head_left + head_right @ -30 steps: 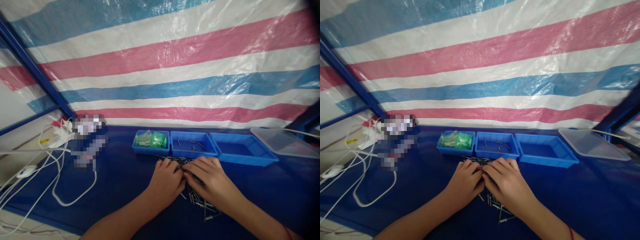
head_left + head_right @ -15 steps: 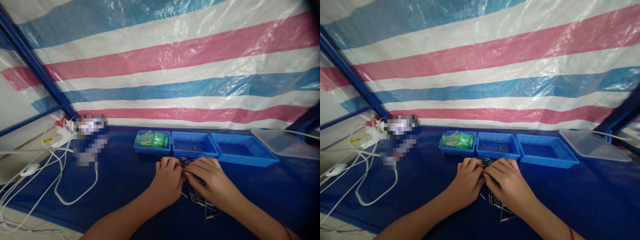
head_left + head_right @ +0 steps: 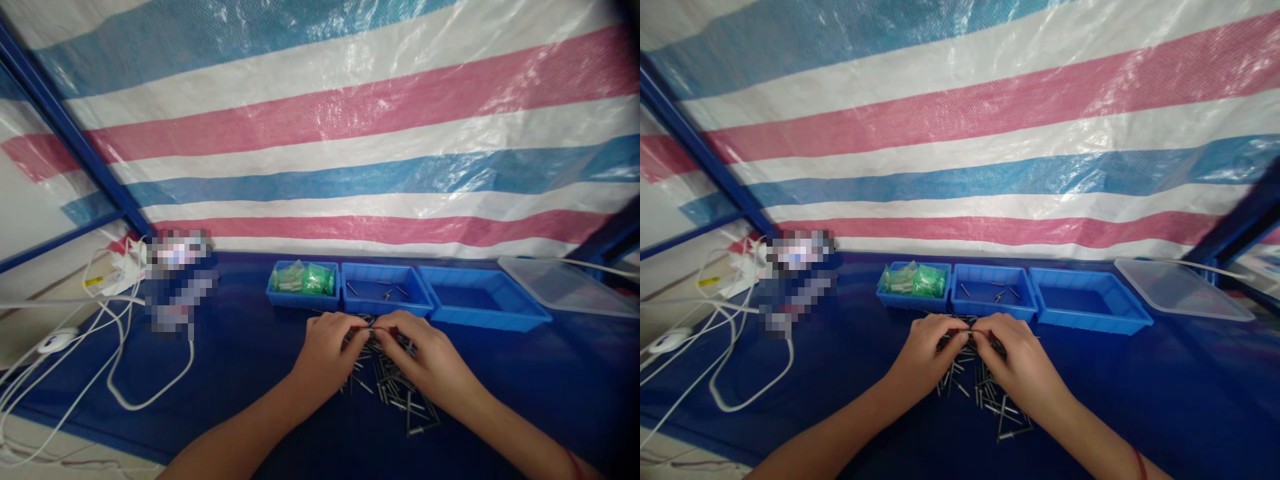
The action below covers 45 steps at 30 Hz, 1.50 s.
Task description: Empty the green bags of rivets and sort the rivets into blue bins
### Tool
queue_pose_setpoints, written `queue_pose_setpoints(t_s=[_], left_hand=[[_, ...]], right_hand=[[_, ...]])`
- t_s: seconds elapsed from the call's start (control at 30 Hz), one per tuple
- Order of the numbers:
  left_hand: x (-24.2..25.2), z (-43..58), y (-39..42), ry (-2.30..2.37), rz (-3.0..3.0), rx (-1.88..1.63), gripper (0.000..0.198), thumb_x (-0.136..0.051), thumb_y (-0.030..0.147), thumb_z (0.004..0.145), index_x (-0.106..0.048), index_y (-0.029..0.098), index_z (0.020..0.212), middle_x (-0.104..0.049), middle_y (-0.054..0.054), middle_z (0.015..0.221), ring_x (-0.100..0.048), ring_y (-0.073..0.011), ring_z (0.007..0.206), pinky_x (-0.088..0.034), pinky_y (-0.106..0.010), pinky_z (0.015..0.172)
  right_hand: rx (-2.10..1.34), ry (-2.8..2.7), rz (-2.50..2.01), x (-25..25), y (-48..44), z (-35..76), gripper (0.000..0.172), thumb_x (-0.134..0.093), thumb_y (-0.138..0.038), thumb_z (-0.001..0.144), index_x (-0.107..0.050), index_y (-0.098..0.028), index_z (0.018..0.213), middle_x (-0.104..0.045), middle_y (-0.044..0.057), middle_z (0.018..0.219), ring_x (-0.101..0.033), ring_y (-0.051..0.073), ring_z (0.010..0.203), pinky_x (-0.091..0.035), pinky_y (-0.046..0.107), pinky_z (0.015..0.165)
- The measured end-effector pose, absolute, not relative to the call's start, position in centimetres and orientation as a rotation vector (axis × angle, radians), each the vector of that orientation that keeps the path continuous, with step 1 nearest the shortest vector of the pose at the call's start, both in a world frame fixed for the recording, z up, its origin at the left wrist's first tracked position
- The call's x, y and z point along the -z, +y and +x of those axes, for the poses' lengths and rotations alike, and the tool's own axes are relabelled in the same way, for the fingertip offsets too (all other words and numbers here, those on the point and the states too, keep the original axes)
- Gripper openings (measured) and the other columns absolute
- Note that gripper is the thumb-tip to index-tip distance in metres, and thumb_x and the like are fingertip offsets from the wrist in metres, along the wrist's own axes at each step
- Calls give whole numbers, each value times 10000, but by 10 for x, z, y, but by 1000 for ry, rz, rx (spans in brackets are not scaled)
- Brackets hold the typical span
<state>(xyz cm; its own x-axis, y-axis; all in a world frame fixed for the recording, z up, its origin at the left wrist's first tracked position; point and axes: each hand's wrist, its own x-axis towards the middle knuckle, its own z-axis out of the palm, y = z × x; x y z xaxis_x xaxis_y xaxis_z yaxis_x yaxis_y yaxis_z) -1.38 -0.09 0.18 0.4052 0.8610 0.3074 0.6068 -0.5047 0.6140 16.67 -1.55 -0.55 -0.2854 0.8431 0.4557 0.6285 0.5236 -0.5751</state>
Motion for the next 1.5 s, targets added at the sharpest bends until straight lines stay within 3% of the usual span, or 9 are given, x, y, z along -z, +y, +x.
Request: queue_pose_setpoints(t_s=[0.27, 0.6, 0.87, 1.0, 1.2, 1.5], left_hand=[[-7, -11, -3, 1079, 2111, -935, 161, -528, 265, 909, -657, 171, 895, -669, -17, 838, -598, -151, 802, -409, -249, 739], [-1, -11, -1, 1062, 2094, -973, 107, -570, 252, 876, -635, 167, 866, -634, -9, 808, -583, -139, 768, -415, -231, 714], [-4, -14, 1, 1112, 2043, -986, 120, -558, 262, 879, -620, 161, 856, -628, -10, 803, -579, -139, 755, -425, -228, 702], [-6, -18, 4, 1126, 2096, -983, 153, -525, 260, 899, -614, 164, 978, -646, -27, 891, -588, -150, 813, -432, -249, 758], [-5, -26, 9, 1178, 2477, -737, 197, -472, 162, 889, -646, 217, 964, -644, -20, 928, -552, -185, 873, -390, -310, 772], [-3, -23, 2, 1207, 2784, -433, 142, -590, 321, 842, -660, 251, 944, -592, -36, 990, -498, -214, 911, -345, -335, 727]], right_hand=[[-512, -1784, -1186, 7, -20, 161, 109, -535, -309, 902, -560, -215, 851, -591, 4, 790, -545, 148, 722, -429, 277, 663], [-460, -1849, -1067, 4, -20, 162, 66, -528, -219, 897, -590, -215, 875, -588, 2, 782, -540, 139, 705, -428, 276, 652], [-65, -2134, -986, 7, -10, 169, 124, -486, -199, 929, -610, -195, 932, -667, 40, 900, -593, 178, 843, -398, 331, 765], [195, -2079, -1139, 3, 5, 176, 171, -464, -245, 943, -622, -180, 932, -674, 57, 901, -593, 197, 834, -375, 337, 749], [529, -1910, -1513, -1, 22, 190, 281, -446, -336, 945, -609, -131, 1048, -666, 102, 897, -582, 247, 839, -356, 351, 714], [288, -2240, -1161, 4, -1, 176, 258, -472, -260, 922, -573, -140, 1126, -663, 91, 919, -583, 231, 834, -418, 369, 731]])
